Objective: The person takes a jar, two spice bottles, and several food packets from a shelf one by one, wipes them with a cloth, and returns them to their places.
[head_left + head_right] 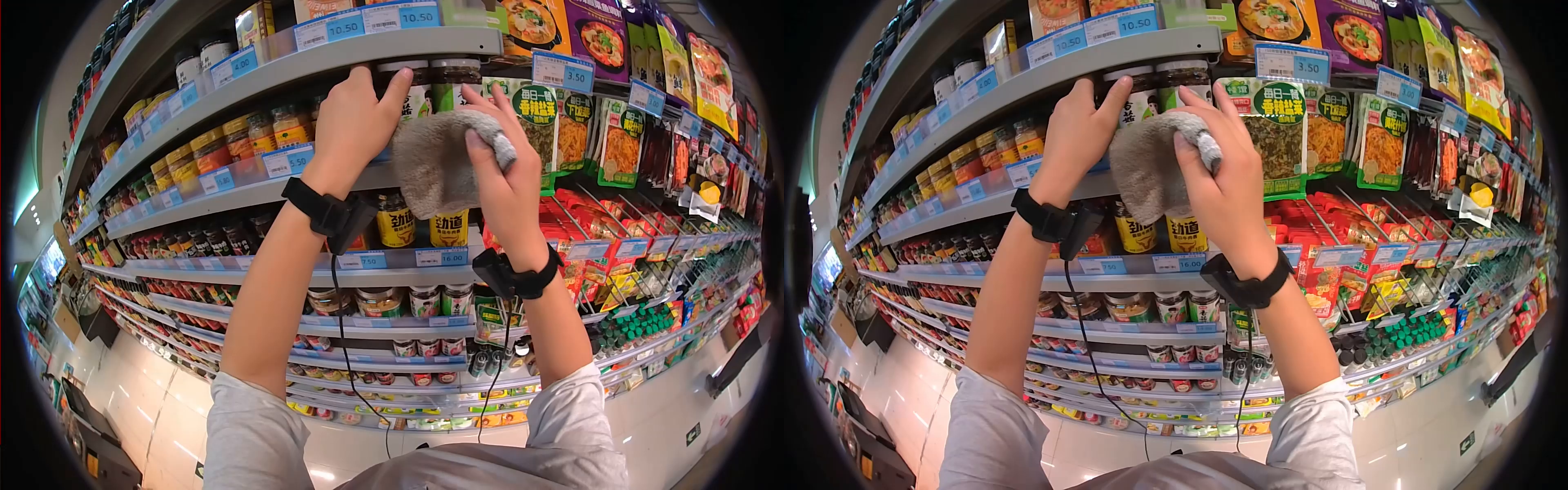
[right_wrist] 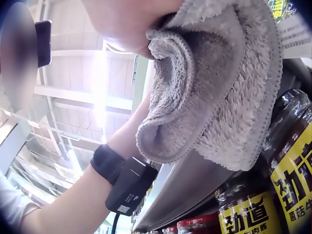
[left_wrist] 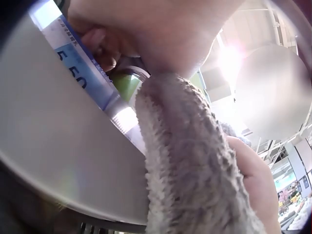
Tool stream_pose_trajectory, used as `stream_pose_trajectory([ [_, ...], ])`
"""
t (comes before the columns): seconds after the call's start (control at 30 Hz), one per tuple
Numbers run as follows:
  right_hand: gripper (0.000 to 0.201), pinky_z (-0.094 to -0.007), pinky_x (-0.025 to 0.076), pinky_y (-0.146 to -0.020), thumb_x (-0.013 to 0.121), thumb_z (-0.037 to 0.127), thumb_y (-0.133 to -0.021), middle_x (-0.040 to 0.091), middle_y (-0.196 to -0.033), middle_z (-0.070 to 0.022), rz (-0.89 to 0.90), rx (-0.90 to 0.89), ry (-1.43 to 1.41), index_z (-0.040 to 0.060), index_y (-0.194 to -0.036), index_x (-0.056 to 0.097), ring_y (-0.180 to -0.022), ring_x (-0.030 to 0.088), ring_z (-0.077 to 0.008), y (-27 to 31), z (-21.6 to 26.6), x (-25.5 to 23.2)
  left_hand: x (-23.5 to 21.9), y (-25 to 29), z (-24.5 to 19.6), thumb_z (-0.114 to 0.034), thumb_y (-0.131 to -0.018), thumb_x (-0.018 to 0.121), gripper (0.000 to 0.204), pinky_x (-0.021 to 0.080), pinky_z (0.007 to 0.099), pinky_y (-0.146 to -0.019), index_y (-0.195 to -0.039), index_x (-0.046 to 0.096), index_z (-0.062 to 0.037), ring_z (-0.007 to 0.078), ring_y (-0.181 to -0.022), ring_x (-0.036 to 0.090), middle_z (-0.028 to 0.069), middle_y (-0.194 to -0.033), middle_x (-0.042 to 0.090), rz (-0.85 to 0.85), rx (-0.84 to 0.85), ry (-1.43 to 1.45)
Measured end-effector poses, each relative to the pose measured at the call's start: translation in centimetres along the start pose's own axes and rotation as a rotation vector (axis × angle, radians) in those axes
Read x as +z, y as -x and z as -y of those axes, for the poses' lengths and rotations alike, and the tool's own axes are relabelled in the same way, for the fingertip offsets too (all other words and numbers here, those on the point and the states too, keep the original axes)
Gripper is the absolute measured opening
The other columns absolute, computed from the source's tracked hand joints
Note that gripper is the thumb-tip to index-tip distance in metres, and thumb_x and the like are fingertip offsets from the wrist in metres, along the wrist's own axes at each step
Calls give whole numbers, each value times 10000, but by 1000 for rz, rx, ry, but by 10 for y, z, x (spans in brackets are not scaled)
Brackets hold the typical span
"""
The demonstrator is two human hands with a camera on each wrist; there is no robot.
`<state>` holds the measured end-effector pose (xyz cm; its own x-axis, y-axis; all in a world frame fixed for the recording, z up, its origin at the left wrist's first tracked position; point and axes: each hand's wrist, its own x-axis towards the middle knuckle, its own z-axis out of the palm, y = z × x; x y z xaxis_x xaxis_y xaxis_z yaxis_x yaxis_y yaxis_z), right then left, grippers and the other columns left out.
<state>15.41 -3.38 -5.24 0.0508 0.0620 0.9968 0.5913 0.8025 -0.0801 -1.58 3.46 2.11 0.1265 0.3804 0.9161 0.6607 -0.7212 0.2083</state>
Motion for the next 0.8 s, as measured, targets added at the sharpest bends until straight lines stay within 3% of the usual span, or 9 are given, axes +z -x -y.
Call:
stream_pose_trajectory([
  [0.1,231,-419,415,-1028,593,72,-902,654,-1223,-147,-9,14,-40,18,-1123,634,-1275,519,-364,5,9,-8,3,-3,7,-546,-910,551,641,508,477,-766,-1012,598,84,478,-869,633,316,-867,650,-28,22,-9],
  [0.17,235,-373,501,-889,595,57,-882,688,-1099,-159,-28,71,-163,18,-1109,642,-1059,657,-317,17,19,-12,6,-1,10,-539,-907,555,630,507,478,-771,-1024,599,78,479,-869,631,315,-872,651,-23,19,-22],
  [0.23,249,-352,532,-755,603,49,-854,695,-1004,-156,69,-174,12,20,-1097,649,-866,691,-306,29,33,-21,3,1,6,-538,-904,553,625,506,478,-776,-1030,602,72,485,-879,627,317,-884,651,-42,33,14],
  [0.4,278,-358,547,-759,627,104,-841,692,-1025,-159,383,220,-184,36,-1110,648,-887,691,-333,101,57,-24,-8,20,4,-353,-885,618,485,502,479,-860,-1143,551,51,441,-970,622,277,-1104,639,29,71,33],
  [0.47,283,-365,548,-780,631,119,-852,688,-1053,-167,523,399,-221,46,-1125,645,-911,685,-347,152,60,-25,-20,44,6,-216,-838,659,484,461,446,-938,-1232,519,26,407,-1072,568,217,-1280,569,-212,517,-73],
  [0.53,284,-362,540,-808,617,113,-878,689,-1062,-165,652,629,-272,46,-1153,637,-929,686,-335,212,64,-26,-52,82,-5,-112,-772,684,555,421,437,-980,-1288,513,1,387,-1108,530,167,-1324,552,-124,573,-109],
  [0.63,284,-334,515,-862,582,99,-917,692,-1097,-138,705,916,-373,35,-1191,624,-974,677,-255,293,88,-44,-83,171,-2,-68,-729,691,467,476,421,-877,-1183,605,0,355,-1004,603,169,-1165,636,191,416,176],
  [0.7,284,-315,495,-895,559,91,-940,690,-1133,-118,727,1019,-439,28,-1211,617,-1010,662,-198,301,90,-54,-79,245,12,-139,-759,716,483,482,395,-874,-1210,601,-12,303,-1018,609,164,-1182,630,627,208,470],
  [0.8,298,-315,446,-966,530,114,-965,638,-1224,-91,493,1203,-526,-10,-1226,604,-1124,573,-162,287,115,-66,-46,338,16,-214,-820,755,581,495,344,-897,-1305,509,-11,279,-1087,608,151,-1196,619,866,-222,755],
])
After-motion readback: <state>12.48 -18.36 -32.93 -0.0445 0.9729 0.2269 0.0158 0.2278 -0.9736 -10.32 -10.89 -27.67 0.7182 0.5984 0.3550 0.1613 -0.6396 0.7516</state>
